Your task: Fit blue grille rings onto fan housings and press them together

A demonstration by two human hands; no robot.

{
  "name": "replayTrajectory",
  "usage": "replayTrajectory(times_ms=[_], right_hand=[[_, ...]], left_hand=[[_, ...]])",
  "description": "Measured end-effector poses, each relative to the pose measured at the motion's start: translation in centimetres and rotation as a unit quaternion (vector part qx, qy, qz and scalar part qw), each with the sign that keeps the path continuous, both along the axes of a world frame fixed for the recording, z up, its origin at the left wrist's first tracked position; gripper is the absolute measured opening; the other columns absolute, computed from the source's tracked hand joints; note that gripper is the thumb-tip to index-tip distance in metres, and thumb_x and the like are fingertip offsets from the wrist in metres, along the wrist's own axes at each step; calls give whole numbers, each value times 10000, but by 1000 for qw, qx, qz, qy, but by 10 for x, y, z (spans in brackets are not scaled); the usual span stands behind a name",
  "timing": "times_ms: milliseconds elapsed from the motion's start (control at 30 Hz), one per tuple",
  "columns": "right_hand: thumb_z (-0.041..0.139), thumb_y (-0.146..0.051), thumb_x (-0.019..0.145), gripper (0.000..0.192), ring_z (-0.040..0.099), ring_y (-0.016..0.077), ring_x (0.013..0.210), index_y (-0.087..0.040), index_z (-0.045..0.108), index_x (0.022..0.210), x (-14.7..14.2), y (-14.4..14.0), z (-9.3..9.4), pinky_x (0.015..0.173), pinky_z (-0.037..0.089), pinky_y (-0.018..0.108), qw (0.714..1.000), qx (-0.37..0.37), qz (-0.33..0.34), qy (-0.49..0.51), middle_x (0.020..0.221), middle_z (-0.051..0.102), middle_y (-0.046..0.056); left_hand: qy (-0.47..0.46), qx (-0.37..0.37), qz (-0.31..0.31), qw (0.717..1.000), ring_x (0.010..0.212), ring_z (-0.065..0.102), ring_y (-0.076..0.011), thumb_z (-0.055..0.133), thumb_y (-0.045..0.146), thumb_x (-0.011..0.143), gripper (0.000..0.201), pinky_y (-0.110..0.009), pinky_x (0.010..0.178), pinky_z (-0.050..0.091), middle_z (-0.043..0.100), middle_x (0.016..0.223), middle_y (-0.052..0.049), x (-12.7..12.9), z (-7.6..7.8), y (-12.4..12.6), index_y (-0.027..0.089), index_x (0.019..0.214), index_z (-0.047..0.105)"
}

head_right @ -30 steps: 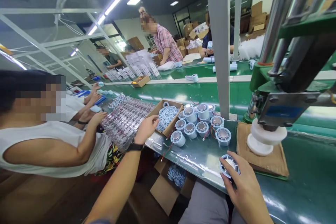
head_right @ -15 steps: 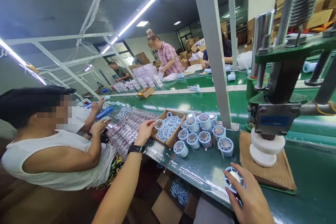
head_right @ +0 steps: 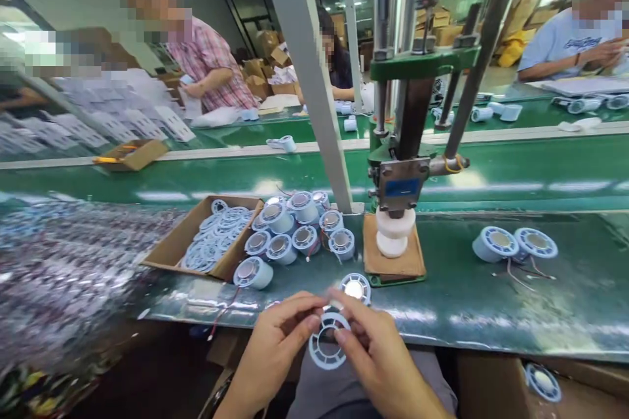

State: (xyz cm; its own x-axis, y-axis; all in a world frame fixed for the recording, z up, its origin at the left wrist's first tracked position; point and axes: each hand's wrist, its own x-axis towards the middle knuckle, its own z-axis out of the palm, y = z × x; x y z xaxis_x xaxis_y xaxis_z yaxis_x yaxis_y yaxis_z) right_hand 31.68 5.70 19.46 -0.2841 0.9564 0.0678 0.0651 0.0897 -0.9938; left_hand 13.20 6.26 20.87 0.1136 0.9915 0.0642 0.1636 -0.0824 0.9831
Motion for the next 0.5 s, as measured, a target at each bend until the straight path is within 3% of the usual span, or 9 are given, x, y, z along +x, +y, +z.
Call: replayTrajectory(times_ms=[100,233,333,500], right_hand=[[654,-565,917,467,551,99,550,-178,735,1167,-1,-2,7,517,464,204,992,-102,-2,69,749,697,41],[732,-586,864,602,500,50,484,-219,588,1319,0,-8,6,445,379,144,966,-199,-54,157,776,673,3],[728,-557,886,692,510,47,473,-253,422,1427,0,-10,1,442,391,132,957,-208,-35,197,769,662,-19],[734,-520,897,746,520,57,466,-258,316,1456,-1,-10,-4,437,411,140,954,-208,-18,214,762,667,-19]], left_hand=[[-40,-5,-11,999,898,747,-229,685,530,916,403,-297,807,611,785,1002,-93,4,-10,-6,221,1160,769],[0,68,-55,996,1080,740,-305,714,606,859,760,-378,938,600,728,1280,-141,2,-36,-25,261,1504,505],[90,94,-23,991,1116,729,-322,691,610,868,750,-426,1021,564,733,1279,-134,6,-46,-36,263,1506,502],[136,91,19,986,1066,741,-301,644,638,883,688,-425,1015,568,752,1234,-119,14,-43,-38,252,1446,561]])
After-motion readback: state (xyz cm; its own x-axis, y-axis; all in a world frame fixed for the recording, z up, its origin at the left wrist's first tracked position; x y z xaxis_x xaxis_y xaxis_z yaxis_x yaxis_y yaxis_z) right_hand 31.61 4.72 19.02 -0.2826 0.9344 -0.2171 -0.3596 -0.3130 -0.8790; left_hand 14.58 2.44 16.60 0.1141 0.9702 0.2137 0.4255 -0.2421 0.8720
